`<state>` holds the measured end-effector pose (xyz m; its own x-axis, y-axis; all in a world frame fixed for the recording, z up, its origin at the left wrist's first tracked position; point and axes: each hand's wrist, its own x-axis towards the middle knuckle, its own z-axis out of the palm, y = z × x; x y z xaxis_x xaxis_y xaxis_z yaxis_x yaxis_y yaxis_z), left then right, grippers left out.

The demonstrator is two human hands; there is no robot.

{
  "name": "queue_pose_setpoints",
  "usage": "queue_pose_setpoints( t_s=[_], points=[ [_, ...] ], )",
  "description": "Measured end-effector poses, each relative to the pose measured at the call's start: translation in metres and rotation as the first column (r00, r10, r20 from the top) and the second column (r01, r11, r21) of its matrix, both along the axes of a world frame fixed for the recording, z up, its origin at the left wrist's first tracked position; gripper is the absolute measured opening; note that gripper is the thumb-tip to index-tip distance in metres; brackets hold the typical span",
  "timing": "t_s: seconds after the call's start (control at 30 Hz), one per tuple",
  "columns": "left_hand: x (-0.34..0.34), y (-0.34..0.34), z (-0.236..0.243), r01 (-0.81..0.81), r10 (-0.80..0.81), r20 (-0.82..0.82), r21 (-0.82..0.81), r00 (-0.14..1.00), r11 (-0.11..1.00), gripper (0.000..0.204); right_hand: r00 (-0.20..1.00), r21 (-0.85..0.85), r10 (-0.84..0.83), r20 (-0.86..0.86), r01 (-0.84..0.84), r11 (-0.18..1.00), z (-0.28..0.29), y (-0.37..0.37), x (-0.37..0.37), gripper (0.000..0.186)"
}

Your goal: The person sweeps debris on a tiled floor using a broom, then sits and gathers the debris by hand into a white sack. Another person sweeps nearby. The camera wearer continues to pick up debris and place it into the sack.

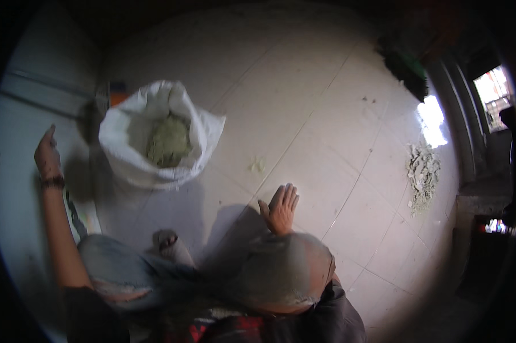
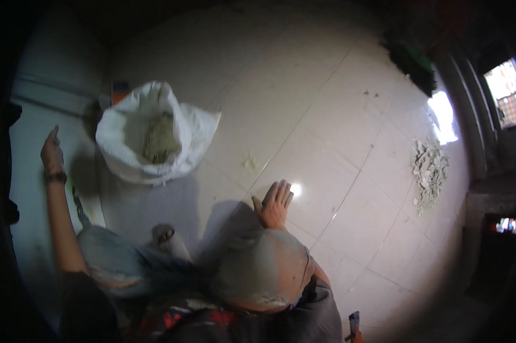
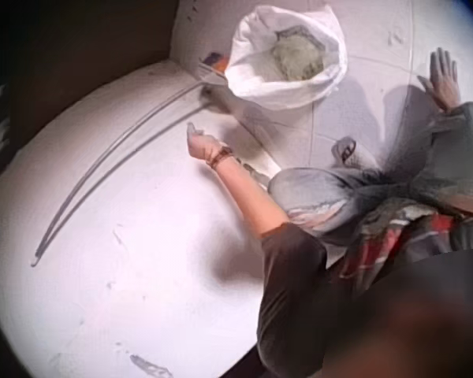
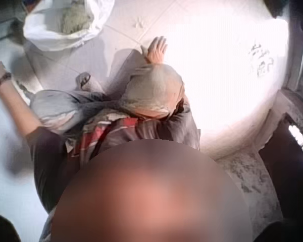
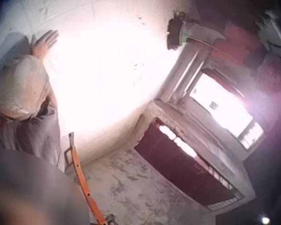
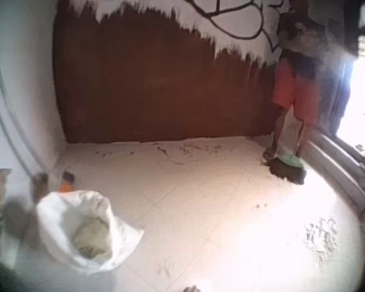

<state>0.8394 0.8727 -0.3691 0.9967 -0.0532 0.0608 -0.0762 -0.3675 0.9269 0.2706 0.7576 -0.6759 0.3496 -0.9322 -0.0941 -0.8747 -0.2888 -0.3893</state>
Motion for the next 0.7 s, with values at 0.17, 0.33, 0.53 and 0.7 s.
queue_pose_setpoints(
  t_s=[0.17,0.33,0.53,0.7],
  points=[
    [0.005,0.014,-0.021,0.261,-0.213,-0.169,0.354,0.962,0.898,0.036,0.997,-0.139,0.041,-0.060,-0.049,0.989,-0.030,-0.023,0.057,0.101],
    [0.008,0.025,-0.024,0.413,-0.328,-0.261,0.430,0.908,0.803,0.041,0.995,-0.036,0.095,0.031,-0.094,0.995,-0.017,-0.078,0.088,0.103],
    [0.003,0.036,-0.028,0.630,-0.511,-0.375,0.540,0.774,0.558,0.039,0.988,0.005,0.017,-0.155,-0.016,1.000,-0.004,-0.059,0.076,0.106],
    [0.008,0.021,-0.034,0.613,-0.529,-0.310,0.411,0.790,0.675,0.040,0.978,-0.011,0.185,-0.097,-0.187,0.982,-0.004,-0.094,0.085,0.104]
  ],
)
